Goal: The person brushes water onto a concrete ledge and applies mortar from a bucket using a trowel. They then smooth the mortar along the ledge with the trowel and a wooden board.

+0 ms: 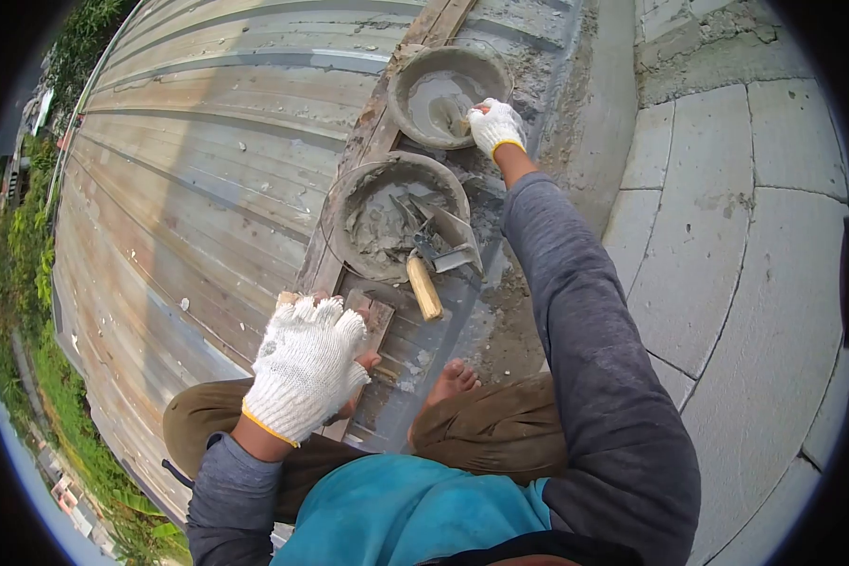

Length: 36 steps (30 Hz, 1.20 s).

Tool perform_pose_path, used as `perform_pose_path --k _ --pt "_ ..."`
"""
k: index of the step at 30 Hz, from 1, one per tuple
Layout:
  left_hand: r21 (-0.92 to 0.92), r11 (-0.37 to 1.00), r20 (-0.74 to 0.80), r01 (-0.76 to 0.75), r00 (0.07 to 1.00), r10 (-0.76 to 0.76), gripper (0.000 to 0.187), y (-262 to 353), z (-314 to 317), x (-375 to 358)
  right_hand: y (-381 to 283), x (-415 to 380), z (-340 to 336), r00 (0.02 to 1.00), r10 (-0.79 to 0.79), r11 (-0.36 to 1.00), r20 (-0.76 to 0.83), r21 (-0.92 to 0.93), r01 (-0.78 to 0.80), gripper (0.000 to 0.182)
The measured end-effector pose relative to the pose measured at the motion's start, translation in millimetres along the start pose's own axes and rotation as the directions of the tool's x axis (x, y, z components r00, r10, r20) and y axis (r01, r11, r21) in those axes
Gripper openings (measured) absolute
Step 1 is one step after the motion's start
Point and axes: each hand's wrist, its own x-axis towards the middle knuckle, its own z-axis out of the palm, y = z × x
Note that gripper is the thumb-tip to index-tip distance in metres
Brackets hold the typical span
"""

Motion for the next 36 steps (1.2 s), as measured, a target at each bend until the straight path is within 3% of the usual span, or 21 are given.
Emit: perform_pose_path --k 4,8,11,12,14,15,18,23,25,26,28,31,32,34,36 --pt "-0.011 1.0 -0.002 0.026 1.0 -0.026 0.05 -3 7 -3 7 -6 2 1.0 0.0 0.999 -0.023 0.042 0.001 0.028" --pt "0.021 1.0 -0.026 -0.02 0.999 0.02 0.05 -1 5 1 -9 -20 -35 0.994 -0.09 0.99 -0.067 0.102 0.097 0.03" --pt "0.0 1.0 -0.017 -0.011 1.0 0.011 0.048 3 4 5 -6 -38 -57 0.895 -0.289 0.9 -0.341 0.221 0.375 0.03" --pt "0.001 1.0 -0.02 -0.03 0.999 0.03 0.048 4 4 7 0 -45 -66 0.893 -0.279 0.906 -0.353 0.212 0.367 0.03" --pt "-0.015 1.0 0.02 -0.015 1.0 0.015 0.046 4 3 10 10 -56 -82 0.913 -0.364 0.883 -0.182 0.242 0.401 0.028" --pt "-0.012 1.0 0.018 -0.024 1.0 0.025 0.046 5 3 11 17 -55 -87 0.914 -0.4 0.902 -0.076 0.144 0.406 0.027" --pt "-0.006 1.0 0.027 -0.024 0.999 0.024 0.046 5 3 13 32 -62 -87 0.908 -0.378 0.877 -0.182 0.245 0.414 0.025" --pt "-0.014 1.0 0.044 -0.025 0.999 0.025 0.047 5 3 18 30 -68 -101 0.92 -0.356 0.891 -0.166 0.238 0.387 0.023" --pt "-0.013 1.0 0.051 -0.017 0.999 0.018 0.047 5 3 20 26 -69 -108 0.921 -0.39 0.914 -0.01 0.119 0.389 0.024" --pt "-0.011 1.0 0.057 -0.011 0.998 0.012 0.047 5 3 20 27 -70 -108 0.921 -0.388 0.914 -0.009 0.12 0.386 0.024" --pt "-0.015 1.0 0.057 -0.007 0.998 0.007 0.047 3 3 21 24 -70 -106 0.884 -0.439 0.858 -0.159 0.219 0.465 0.023" --pt "-0.012 1.0 0.049 -0.016 0.999 0.017 0.046 1 6 22 22 -65 -113 0.876 -0.482 0.873 -0.027 0.072 0.482 0.025" --pt "-0.003 1.0 0.032 -0.018 0.999 0.018 0.046 -1 7 20 24 -63 -115 0.871 -0.49 0.868 -0.017 0.084 0.49 0.025" --pt "0.005 1.0 0.034 -0.003 0.999 0.002 0.045 -3 9 20 25 -58 -119 0.912 -0.367 0.866 -0.182 0.291 0.407 0.028" --pt "0.011 1.0 0.035 -0.008 0.999 0.007 0.045 -6 9 19 17 -59 -130 0.934 -0.303 0.833 -0.19 0.423 0.357 0.029"
